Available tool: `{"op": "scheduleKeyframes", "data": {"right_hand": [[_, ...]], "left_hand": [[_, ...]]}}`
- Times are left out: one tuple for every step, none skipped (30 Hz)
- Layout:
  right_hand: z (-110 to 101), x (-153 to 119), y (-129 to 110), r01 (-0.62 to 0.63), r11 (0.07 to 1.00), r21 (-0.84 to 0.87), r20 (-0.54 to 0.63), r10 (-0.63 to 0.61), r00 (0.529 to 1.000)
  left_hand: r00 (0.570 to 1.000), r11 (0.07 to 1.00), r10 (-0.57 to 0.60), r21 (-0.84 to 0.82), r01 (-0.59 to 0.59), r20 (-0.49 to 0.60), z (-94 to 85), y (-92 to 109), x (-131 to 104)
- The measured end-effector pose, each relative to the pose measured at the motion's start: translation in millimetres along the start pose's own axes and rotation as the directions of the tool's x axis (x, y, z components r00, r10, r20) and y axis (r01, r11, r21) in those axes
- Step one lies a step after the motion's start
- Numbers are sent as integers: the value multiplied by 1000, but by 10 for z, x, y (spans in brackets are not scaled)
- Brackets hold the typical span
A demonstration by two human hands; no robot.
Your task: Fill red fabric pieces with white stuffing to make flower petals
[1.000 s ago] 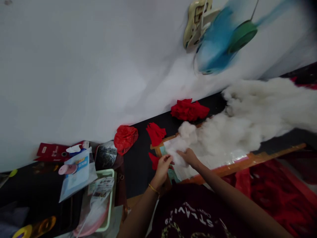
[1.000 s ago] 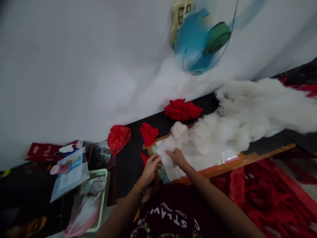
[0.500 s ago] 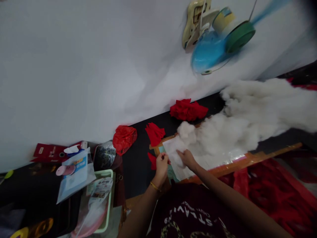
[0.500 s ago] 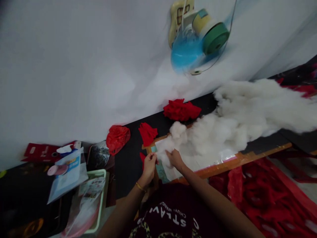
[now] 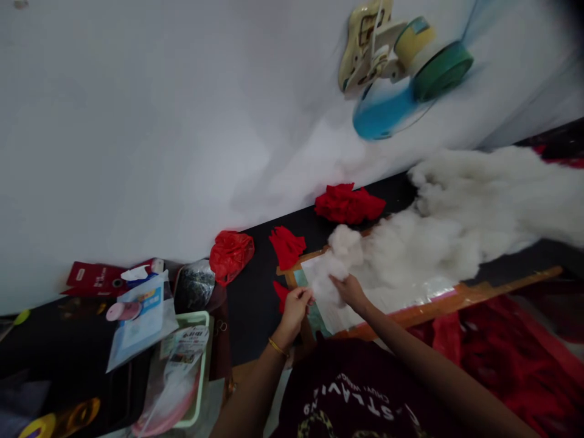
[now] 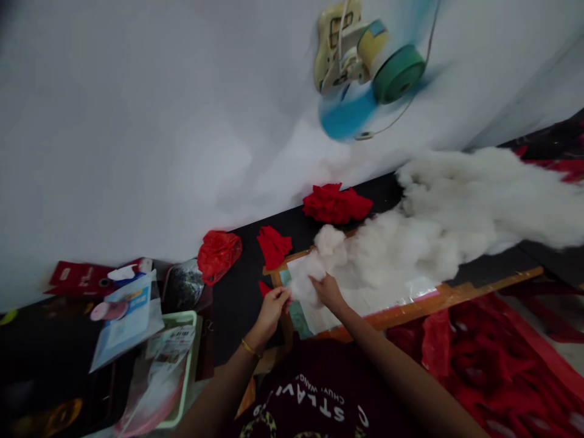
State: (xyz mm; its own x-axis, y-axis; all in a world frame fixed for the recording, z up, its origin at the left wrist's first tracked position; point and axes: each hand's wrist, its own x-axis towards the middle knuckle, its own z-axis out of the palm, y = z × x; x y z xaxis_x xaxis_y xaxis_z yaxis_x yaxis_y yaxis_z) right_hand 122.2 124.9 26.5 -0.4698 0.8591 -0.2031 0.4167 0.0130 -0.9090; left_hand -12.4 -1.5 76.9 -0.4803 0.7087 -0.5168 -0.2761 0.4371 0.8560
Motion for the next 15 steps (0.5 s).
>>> {"op": "scheduleKeyframes", "data": {"right_hand": [[-21, 1, 4, -8, 1000, 1, 9, 8, 1000], [-39, 1, 3, -17, 1000, 3, 19, 17, 1000], [-54, 0, -4, -25, 1000, 6, 31, 24, 999], [-67, -5, -15, -35, 999, 10, 48, 35, 998], [-76, -13, -33, -49, 999, 13, 73, 48, 996], [-80, -26, -56, -65, 998, 16, 106, 63, 992], [-80, -43, -85, -80, 997, 17, 143, 77, 987], [-74, -64, -120, -95, 995, 18, 183, 90, 979], [-63, -88, -159, -107, 994, 24, 227, 99, 969], [-51, -113, -201, -117, 993, 32, 270, 104, 957], [-40, -137, -244, -121, 992, 42, 309, 102, 946], [-34, -158, -285, -124, 990, 63, 343, 95, 935], [-38, -174, -320, -126, 987, 98, 368, 81, 926], [-55, -186, -347, -125, 982, 141, 375, 64, 925], [-83, -192, -363, -124, 975, 183, 366, 50, 929]], "left_hand": [[1000, 1000, 2, 21, -2, 6, -42, 5, 8], [1000, 999, 8, 39, -9, 6, -77, 11, 15], [1000, 998, 15, 55, -15, 3, -105, 18, 21], [1000, 998, 19, 66, -19, 0, -123, 26, 25], [1000, 997, 22, 68, -21, -3, -129, 36, 27], [1000, 998, 23, 53, -22, -12, -124, 46, 28], [1000, 1000, 20, 23, -19, -21, -105, 56, 30], [1000, 1000, 14, -22, -14, -26, -74, 65, 33], [1000, 997, 9, -76, -11, -21, -33, 72, 40], [1000, 992, 8, -127, -8, -3, 16, 75, 52], [1000, 986, 6, -165, -3, 17, 66, 76, 68], [1000, 981, 0, -194, 5, 25, 114, 72, 88], [1000, 976, -5, -215, 8, 16, 153, 66, 111], [1000, 973, -8, -232, 5, -13, 181, 58, 135], [998, 968, -12, -249, -3, -57, 196, 49, 157]]}}
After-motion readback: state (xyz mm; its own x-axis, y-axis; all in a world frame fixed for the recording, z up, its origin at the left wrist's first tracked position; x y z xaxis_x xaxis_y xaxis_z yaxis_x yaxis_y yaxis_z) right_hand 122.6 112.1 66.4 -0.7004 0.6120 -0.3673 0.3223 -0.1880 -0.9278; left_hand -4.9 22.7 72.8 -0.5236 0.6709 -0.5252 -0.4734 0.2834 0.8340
